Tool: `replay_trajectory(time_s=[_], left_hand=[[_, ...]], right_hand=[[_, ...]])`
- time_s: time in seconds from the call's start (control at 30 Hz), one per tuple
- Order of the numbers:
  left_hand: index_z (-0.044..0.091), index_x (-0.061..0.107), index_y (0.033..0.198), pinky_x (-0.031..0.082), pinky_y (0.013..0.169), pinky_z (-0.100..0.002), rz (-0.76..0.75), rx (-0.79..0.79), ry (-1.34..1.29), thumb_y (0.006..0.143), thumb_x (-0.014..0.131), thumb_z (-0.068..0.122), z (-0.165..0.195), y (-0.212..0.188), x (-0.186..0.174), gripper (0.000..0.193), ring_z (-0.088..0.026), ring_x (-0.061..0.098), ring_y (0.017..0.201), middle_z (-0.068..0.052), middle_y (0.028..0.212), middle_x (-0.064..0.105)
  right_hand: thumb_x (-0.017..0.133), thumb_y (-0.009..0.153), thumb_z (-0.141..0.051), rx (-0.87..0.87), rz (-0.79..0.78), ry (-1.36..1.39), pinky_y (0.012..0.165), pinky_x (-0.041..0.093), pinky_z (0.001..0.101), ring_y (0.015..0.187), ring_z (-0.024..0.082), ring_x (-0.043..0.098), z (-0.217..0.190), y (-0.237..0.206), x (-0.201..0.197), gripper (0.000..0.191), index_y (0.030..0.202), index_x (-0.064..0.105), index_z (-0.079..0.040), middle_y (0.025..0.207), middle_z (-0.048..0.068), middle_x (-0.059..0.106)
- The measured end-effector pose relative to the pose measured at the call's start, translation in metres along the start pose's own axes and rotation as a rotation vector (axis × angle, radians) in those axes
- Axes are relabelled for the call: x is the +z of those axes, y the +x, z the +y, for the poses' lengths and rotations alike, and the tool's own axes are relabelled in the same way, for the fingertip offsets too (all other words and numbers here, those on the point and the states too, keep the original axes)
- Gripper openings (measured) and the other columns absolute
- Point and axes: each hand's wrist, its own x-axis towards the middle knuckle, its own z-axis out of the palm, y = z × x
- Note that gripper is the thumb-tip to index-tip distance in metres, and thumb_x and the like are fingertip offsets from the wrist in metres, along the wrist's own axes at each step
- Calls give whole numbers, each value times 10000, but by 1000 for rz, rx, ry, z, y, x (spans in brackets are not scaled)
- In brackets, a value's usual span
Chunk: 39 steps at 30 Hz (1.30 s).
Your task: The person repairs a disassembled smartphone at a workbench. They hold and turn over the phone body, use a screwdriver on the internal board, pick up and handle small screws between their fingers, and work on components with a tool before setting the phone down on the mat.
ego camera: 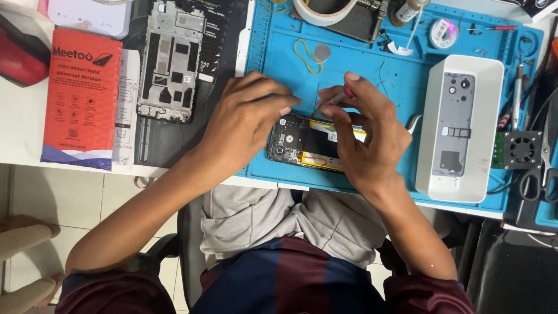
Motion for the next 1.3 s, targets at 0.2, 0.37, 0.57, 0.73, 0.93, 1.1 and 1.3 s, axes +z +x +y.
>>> replay_trajectory(time_s=[0.2, 0.37, 0.57, 0.73, 0.93, 1.1, 1.3], left_hand=[[48, 724, 1122, 474, 942, -418, 1, 6, -29, 963, 692, 21, -13, -4, 6, 165, -277, 618, 1045, -68, 1064, 675], [57, 735, 1095, 466, 909, -440, 5, 8, 0, 936, 698, 14, -16, -1, 9, 169, -280, 624, 1019, -63, 1040, 682], [36, 710, 1117, 509, 903, -417, 83, -42, -58, 979, 662, -32, -14, 3, 3, 161, -291, 653, 1014, -76, 1067, 683], [9, 688, 1167, 565, 837, -342, 256, -178, -123, 1098, 599, -26, -14, 3, -8, 118, -241, 726, 987, -102, 1114, 694], [17, 682, 1151, 562, 866, -337, 304, -197, -118, 1119, 609, -3, -15, 4, -13, 83, -234, 736, 1012, -105, 1101, 709], [23, 686, 1149, 553, 857, -341, 267, -190, -132, 1097, 625, -13, -12, 3, -12, 88, -237, 728, 997, -101, 1085, 708], [25, 678, 1148, 549, 841, -347, 249, -164, -141, 1098, 633, -17, -13, 3, -11, 78, -244, 725, 986, -103, 1069, 707]], right_hand=[[675, 1056, 206, 8, -37, 11, 878, 633, 315, 1105, 263, 759, 5, -2, 2, 534, 1484, 434, -1, 1211, 170, 654], [679, 1039, 202, 9, -58, 1, 866, 631, 314, 1099, 259, 758, 6, -1, 3, 534, 1470, 435, 3, 1249, 195, 677], [710, 1036, 170, -14, -95, -45, 845, 627, 300, 1073, 246, 768, 6, 2, 2, 528, 1457, 442, -2, 1193, 191, 720], [728, 1010, 161, -61, -136, -52, 840, 653, 298, 1049, 251, 774, 3, 5, 0, 524, 1436, 478, -13, 1178, 180, 722], [745, 1021, 121, -118, -163, -124, 788, 641, 267, 1034, 227, 781, 2, 6, -2, 513, 1431, 485, -46, 1168, 140, 746], [743, 1023, 119, -114, -152, -117, 786, 644, 263, 1027, 224, 785, 2, 5, -1, 509, 1431, 487, -45, 1166, 141, 747], [755, 1025, 106, -112, -152, -116, 804, 643, 272, 1000, 218, 782, 2, 6, -1, 514, 1440, 493, -47, 1165, 139, 745]])
